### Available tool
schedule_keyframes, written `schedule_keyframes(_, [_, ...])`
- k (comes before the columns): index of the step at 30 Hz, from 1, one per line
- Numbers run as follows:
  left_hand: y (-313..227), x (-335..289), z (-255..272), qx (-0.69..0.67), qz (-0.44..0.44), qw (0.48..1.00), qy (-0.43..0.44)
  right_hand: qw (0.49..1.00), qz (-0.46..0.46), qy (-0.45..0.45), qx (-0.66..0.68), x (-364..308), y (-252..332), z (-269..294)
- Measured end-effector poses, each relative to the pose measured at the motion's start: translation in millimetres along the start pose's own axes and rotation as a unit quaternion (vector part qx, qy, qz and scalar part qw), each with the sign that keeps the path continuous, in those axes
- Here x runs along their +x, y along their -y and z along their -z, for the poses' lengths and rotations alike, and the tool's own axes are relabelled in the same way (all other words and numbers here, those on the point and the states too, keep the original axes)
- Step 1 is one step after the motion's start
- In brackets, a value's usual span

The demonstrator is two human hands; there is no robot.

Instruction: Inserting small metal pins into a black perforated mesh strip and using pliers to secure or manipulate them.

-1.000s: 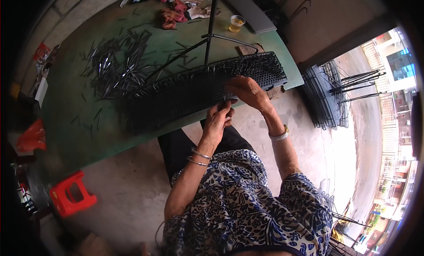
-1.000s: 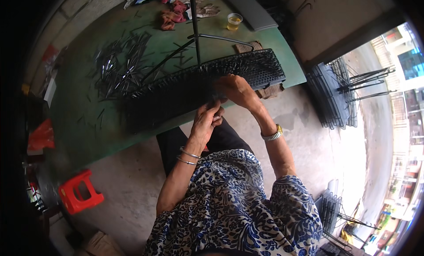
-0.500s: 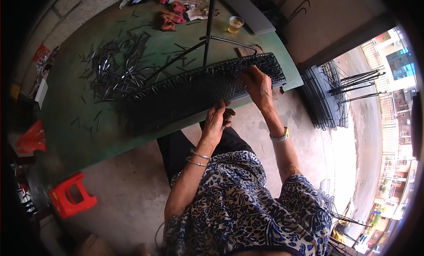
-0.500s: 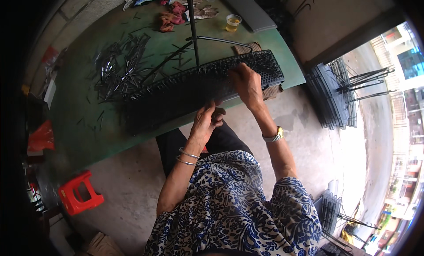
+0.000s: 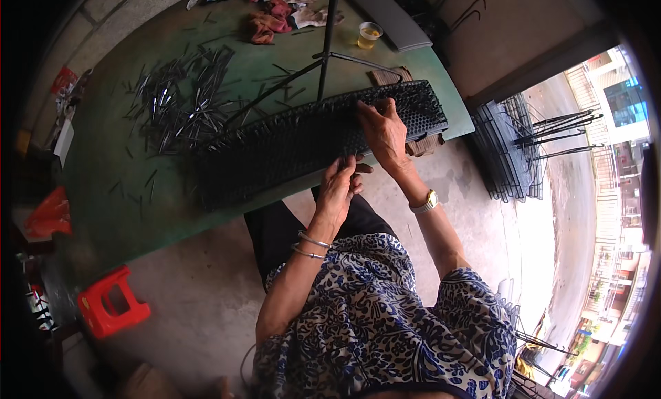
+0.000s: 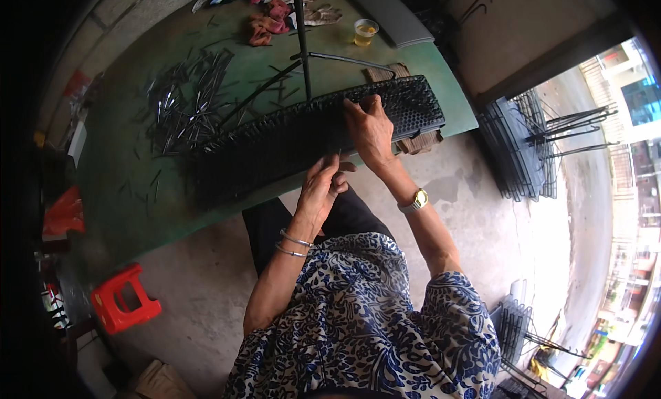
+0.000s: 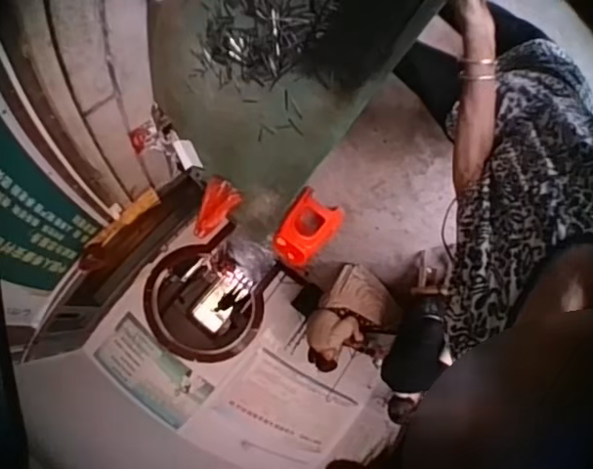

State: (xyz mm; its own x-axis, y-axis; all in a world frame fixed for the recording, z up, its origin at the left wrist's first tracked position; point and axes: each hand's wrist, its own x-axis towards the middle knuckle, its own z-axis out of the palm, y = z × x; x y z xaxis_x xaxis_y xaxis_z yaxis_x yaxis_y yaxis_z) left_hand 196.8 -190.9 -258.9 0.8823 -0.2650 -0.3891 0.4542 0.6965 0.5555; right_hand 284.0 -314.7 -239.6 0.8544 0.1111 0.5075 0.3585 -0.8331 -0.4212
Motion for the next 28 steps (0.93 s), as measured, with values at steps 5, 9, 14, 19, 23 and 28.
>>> schedule_keyframes(5, [4, -2, 1, 0.025, -0.056, 0.998, -0.021, 0.934, 0.017, 0.301, 0.193, -3, 6, 46])
schedule_keyframes(9, [2, -6, -16, 0.047, -0.038, 0.995, -0.074, 0.914, -0.064, 0.276, 0.291, -19, -8, 38])
schedule_keyframes(14, [5, -2, -1, 0.032, 0.001, 0.997, -0.066, 0.979, -0.112, 0.083, 0.151, -5, 1, 38])
schedule_keyframes(19, [5, 0, -1, 0.041, 0.0, 0.997, -0.059, 0.994, -0.015, -0.051, 0.1, 6, -11, 8])
schedule_keyframes(23, [10, 2, 0, 0.035, -0.013, 0.998, -0.055, 0.996, -0.009, -0.054, 0.074, 5, -16, -3])
schedule_keyframes(28, [10, 0, 1, 0.028, -0.018, 0.999, -0.043, 0.996, -0.012, -0.025, 0.086, 6, -18, -2])
